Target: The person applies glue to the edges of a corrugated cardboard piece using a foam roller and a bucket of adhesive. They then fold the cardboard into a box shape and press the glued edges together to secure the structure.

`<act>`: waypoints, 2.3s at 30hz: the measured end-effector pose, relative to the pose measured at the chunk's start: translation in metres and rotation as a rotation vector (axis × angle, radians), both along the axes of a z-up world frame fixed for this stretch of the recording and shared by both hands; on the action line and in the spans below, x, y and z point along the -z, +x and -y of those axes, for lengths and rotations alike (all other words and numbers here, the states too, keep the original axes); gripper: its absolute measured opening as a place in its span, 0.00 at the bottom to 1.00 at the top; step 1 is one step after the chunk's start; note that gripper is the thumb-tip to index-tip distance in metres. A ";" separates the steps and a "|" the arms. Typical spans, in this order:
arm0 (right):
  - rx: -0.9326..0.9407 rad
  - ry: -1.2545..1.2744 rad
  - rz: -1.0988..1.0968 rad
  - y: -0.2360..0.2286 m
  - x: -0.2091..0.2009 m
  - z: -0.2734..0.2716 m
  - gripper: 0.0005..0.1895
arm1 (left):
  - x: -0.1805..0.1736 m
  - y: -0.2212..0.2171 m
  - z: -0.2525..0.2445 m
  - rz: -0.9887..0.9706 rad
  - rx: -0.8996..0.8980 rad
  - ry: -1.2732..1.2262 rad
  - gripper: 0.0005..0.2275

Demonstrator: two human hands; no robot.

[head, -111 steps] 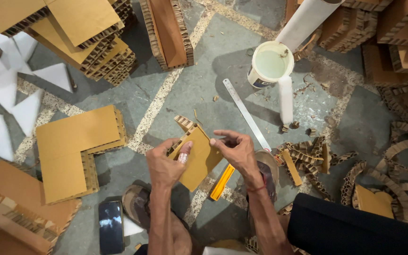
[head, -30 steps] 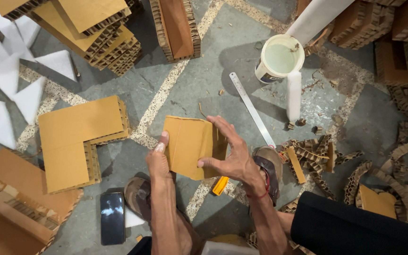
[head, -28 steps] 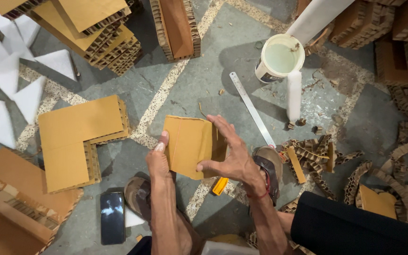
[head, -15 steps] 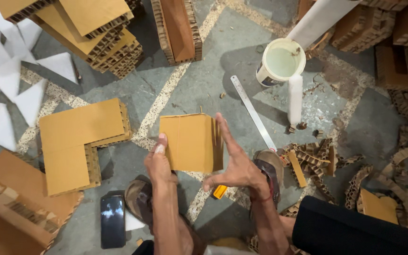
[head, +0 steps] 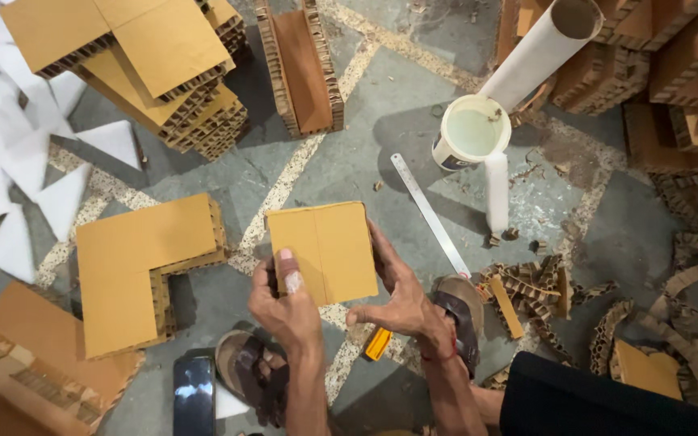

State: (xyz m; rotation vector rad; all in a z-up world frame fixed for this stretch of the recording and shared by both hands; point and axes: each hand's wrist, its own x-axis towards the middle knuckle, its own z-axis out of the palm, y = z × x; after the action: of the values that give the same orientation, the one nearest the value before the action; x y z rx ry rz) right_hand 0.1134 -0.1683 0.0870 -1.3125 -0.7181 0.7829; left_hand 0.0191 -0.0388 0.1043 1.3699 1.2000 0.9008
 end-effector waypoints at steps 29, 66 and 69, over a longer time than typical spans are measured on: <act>0.123 -0.429 0.423 0.001 -0.039 -0.002 0.63 | -0.004 0.011 0.017 -0.021 -0.007 0.079 0.11; 0.494 -1.026 0.194 0.044 0.056 0.072 0.22 | 0.217 -0.021 -0.004 0.365 -0.286 -1.396 0.31; 0.531 -0.957 0.195 0.041 0.074 0.077 0.18 | 0.269 -0.031 0.009 0.341 -0.339 -1.303 0.30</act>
State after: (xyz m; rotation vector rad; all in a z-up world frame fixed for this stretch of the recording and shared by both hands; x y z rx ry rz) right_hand 0.1542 -0.2457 0.0127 -2.3408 -0.0712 0.5616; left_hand -0.0122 -0.0479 -0.1647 -0.0292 1.3420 0.3485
